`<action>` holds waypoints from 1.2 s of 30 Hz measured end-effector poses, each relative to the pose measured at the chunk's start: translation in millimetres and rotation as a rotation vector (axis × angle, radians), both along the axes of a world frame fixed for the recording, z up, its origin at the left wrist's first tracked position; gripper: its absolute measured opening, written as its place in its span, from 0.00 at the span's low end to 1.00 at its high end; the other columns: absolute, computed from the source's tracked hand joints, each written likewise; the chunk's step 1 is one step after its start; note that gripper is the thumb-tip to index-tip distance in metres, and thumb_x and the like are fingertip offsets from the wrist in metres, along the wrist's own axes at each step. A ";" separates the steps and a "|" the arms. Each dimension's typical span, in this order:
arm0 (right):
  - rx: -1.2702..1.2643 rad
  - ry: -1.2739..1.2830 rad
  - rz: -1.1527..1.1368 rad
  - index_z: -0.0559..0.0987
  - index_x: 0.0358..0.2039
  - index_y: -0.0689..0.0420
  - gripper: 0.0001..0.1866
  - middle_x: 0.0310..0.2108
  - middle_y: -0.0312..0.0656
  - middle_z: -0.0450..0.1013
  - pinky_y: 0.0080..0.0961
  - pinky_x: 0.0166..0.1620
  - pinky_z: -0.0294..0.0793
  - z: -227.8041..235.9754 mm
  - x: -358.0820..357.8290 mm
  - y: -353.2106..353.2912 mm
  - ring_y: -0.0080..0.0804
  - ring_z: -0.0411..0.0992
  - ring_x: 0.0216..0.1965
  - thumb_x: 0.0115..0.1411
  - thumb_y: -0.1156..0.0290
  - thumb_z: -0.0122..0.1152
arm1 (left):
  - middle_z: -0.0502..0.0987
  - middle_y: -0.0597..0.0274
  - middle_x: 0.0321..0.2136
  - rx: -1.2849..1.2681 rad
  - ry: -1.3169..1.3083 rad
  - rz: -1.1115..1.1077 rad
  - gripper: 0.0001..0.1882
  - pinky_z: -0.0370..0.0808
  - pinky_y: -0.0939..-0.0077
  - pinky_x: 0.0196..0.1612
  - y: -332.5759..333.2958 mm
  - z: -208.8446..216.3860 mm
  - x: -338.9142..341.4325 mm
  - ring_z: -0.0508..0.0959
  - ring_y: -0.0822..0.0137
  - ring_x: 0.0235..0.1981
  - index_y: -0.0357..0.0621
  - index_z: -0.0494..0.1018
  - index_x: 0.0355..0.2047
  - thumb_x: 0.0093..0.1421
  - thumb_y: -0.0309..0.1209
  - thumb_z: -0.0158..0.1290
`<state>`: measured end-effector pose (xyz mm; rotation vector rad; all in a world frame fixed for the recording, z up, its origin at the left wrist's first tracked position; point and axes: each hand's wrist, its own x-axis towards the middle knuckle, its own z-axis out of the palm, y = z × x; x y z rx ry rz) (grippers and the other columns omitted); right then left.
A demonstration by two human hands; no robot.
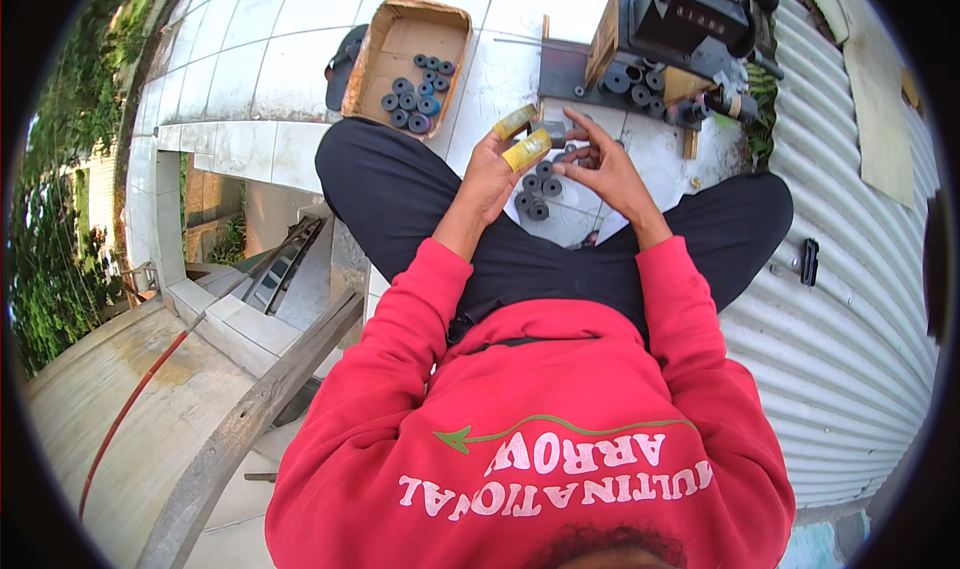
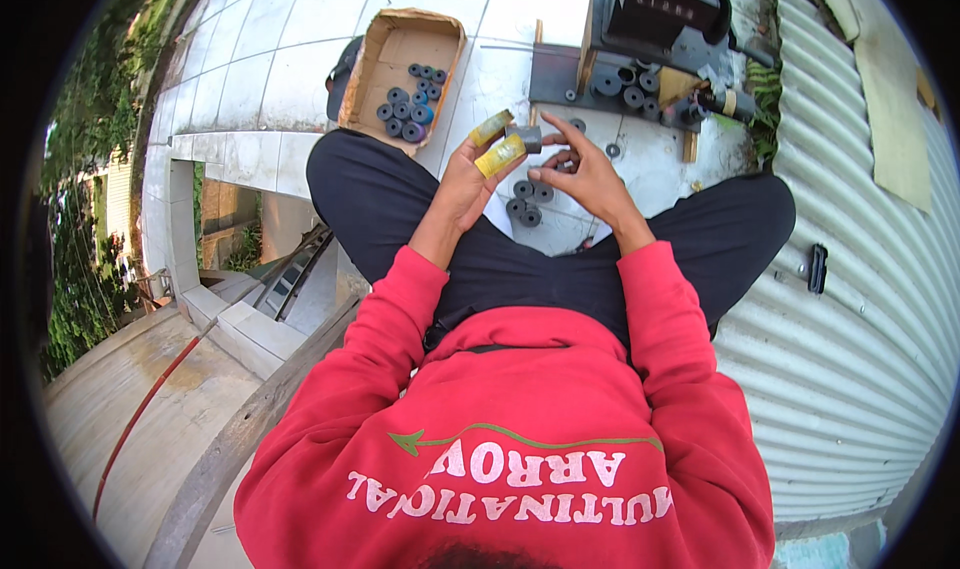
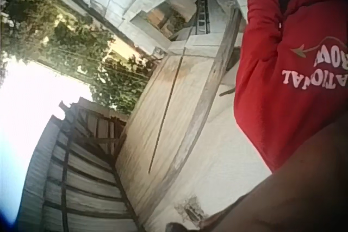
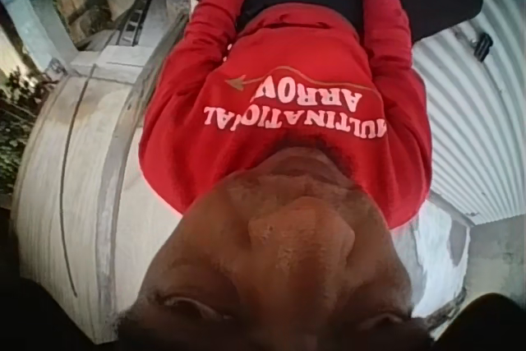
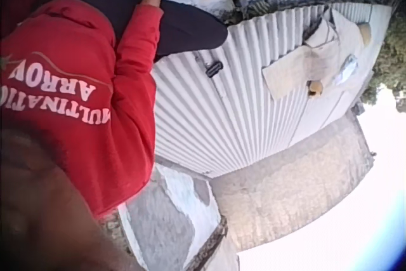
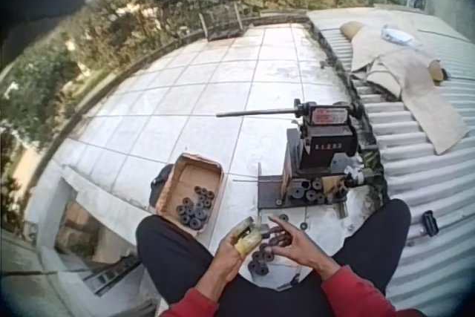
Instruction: The person mounts a spool onto the spindle of a manual winding machine and winds wire onto the spool by rotating the crank handle by hand.
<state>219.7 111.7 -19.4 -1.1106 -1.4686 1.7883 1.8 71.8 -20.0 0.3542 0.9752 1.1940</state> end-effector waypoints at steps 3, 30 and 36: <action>0.007 -0.079 0.019 0.65 0.77 0.54 0.46 0.58 0.47 0.75 0.24 0.51 0.80 -16.0 2.8 7.2 0.23 0.77 0.46 0.61 0.74 0.78 | 0.77 0.57 0.60 0.074 -0.088 0.203 0.25 0.81 0.57 0.67 13.6 5.9 -12.8 0.81 0.58 0.61 0.39 0.67 0.69 0.73 0.19 0.54; 0.297 -0.561 0.542 0.80 0.64 0.54 0.33 0.52 0.57 0.83 0.41 0.59 0.79 -84.0 -17.0 33.2 0.53 0.82 0.55 0.62 0.52 0.74 | 0.71 0.49 0.70 0.692 0.014 0.069 0.29 0.79 0.66 0.69 175.4 161.8 -30.4 0.78 0.60 0.65 0.44 0.62 0.73 0.74 0.17 0.49; 0.320 -0.581 0.551 0.80 0.64 0.54 0.33 0.52 0.57 0.83 0.42 0.59 0.79 -86.7 -16.1 34.0 0.53 0.82 0.54 0.62 0.52 0.74 | 0.69 0.45 0.71 0.704 -0.056 0.040 0.39 0.80 0.65 0.68 177.0 158.1 9.8 0.78 0.59 0.65 0.53 0.46 0.78 0.74 0.16 0.48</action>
